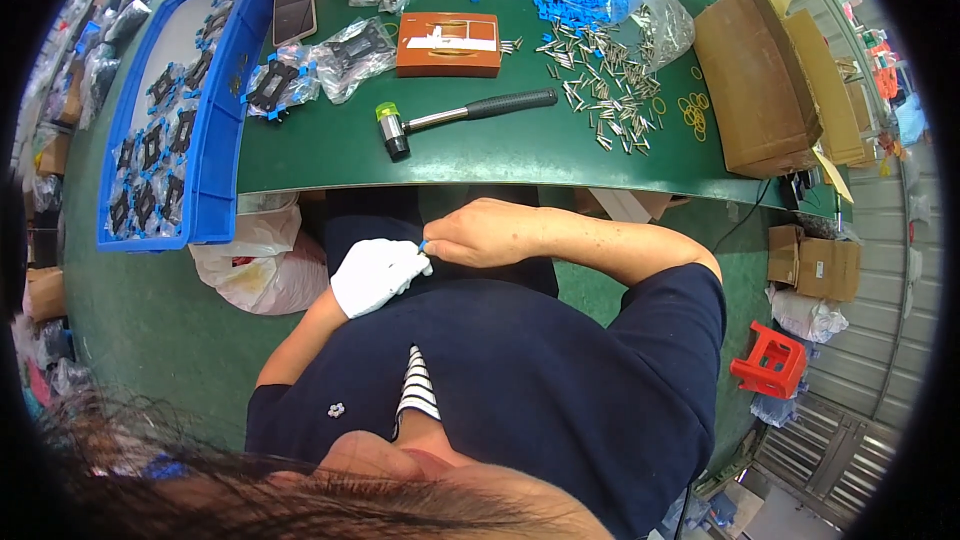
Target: The person assembles small electronic components and places them into individual plastic bags by hand.
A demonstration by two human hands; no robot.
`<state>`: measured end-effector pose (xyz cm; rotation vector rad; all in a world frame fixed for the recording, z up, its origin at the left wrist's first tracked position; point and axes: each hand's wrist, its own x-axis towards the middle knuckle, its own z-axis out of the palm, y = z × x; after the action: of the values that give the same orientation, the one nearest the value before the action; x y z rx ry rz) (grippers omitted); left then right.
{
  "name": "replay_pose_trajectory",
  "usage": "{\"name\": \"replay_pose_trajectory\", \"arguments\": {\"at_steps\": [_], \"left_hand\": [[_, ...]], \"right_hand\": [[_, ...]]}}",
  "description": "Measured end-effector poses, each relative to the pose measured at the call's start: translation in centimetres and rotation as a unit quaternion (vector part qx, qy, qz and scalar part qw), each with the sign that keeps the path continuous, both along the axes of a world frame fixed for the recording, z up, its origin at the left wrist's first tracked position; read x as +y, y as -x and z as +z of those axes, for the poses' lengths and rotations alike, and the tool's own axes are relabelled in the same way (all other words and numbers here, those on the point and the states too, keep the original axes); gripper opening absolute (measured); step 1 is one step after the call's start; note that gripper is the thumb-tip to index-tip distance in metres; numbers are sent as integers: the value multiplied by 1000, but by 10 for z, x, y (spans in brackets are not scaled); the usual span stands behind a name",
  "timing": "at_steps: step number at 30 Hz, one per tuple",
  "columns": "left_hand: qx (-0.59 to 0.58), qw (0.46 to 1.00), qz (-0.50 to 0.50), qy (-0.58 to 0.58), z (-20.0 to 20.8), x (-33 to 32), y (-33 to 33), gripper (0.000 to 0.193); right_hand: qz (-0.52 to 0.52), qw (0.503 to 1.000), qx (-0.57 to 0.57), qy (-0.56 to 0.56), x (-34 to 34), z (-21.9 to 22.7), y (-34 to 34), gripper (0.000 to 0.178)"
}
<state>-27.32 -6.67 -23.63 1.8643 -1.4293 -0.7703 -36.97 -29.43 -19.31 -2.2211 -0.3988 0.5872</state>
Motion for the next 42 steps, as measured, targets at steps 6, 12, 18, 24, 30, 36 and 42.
{"name": "replay_pose_trajectory", "arguments": {"at_steps": [6,12,18,24,30,36,42], "left_hand": [[21,1000,13,0,-4,2,1,36],[-14,1000,-5,-12,-5,1,0,37],[-43,998,-26,-26,-6,0,4,37],[28,1000,3,-9,-17,6,12,33],[156,984,61,-59,-13,7,16,29],[135,988,48,-50,-12,8,21,34],[194,975,53,-96,-10,5,16,32]], "right_hand": [[-1,1000,17,18,-4,12,-5,32],[15,1000,18,8,1,9,-3,32],[36,998,49,29,3,14,-5,34],[0,997,62,41,14,12,3,36],[-9,994,103,-18,11,-2,-1,38],[-26,994,105,-18,17,-3,8,40],[-22,999,42,-22,11,-20,8,40]]}}
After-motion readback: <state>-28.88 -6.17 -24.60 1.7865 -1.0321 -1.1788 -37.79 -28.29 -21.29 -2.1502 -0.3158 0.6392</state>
